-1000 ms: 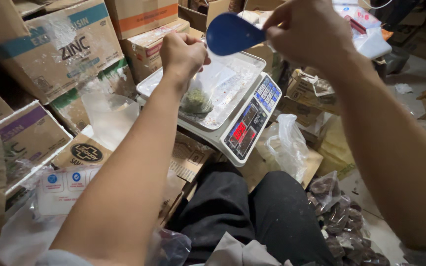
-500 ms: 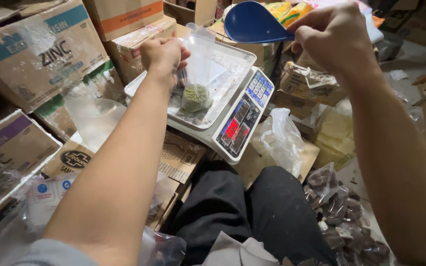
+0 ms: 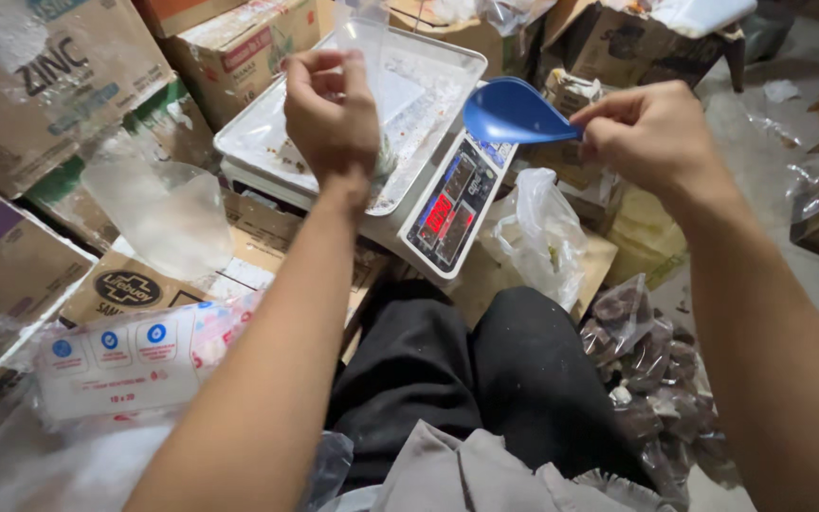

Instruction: The person scoops green mung beans from a large bag into small plastic bags using a blue scoop and a digital scale. They place each filled bag on the scale to measure the weight, then tie the bag closed and set it aside.

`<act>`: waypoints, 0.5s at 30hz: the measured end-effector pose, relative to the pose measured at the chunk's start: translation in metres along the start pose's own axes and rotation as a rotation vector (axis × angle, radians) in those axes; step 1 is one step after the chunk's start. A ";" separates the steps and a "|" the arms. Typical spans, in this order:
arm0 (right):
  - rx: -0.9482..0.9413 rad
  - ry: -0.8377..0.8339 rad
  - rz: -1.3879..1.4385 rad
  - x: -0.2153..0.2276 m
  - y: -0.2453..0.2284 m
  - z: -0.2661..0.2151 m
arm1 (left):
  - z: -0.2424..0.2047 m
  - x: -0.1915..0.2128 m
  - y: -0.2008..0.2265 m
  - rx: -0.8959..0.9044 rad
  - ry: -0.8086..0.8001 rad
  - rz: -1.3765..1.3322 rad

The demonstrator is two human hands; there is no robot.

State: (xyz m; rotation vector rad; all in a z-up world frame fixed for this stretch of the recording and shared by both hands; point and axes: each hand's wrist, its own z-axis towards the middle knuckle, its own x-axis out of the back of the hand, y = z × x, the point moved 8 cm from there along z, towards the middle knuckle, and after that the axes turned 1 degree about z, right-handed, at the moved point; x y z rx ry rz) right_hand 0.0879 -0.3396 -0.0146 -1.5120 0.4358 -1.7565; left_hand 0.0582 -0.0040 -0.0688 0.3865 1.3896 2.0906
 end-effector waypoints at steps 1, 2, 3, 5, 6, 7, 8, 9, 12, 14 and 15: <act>-0.010 -0.031 -0.010 -0.004 0.011 -0.003 | -0.012 -0.003 0.007 -0.092 -0.013 0.027; -0.021 -0.060 -0.020 -0.009 0.021 -0.006 | -0.023 -0.007 0.015 -0.183 -0.029 0.052; -0.075 -0.065 -0.026 -0.012 0.036 -0.009 | -0.032 -0.013 0.015 -0.169 -0.072 0.040; -0.188 -0.072 -0.039 -0.016 0.064 -0.019 | -0.050 -0.026 0.014 -0.141 -0.161 0.013; -0.201 -0.070 -0.032 -0.017 0.074 -0.023 | -0.057 -0.032 0.014 -0.116 -0.189 -0.004; -0.214 -0.069 -0.026 -0.017 0.083 -0.028 | -0.064 -0.039 0.014 -0.091 -0.217 -0.021; -0.228 -0.069 -0.020 -0.018 0.092 -0.033 | -0.070 -0.047 0.013 -0.065 -0.244 -0.037; -0.254 -0.066 -0.029 -0.017 0.103 -0.037 | -0.075 -0.053 0.013 -0.067 -0.268 -0.036; -0.311 -0.053 -0.032 -0.013 0.133 -0.050 | -0.090 -0.072 0.008 -0.060 -0.340 -0.043; -0.327 -0.033 -0.001 -0.007 0.153 -0.058 | -0.100 -0.086 0.000 -0.035 -0.393 -0.063; -0.360 -0.020 -0.001 -0.004 0.165 -0.062 | -0.104 -0.092 -0.004 -0.028 -0.408 -0.050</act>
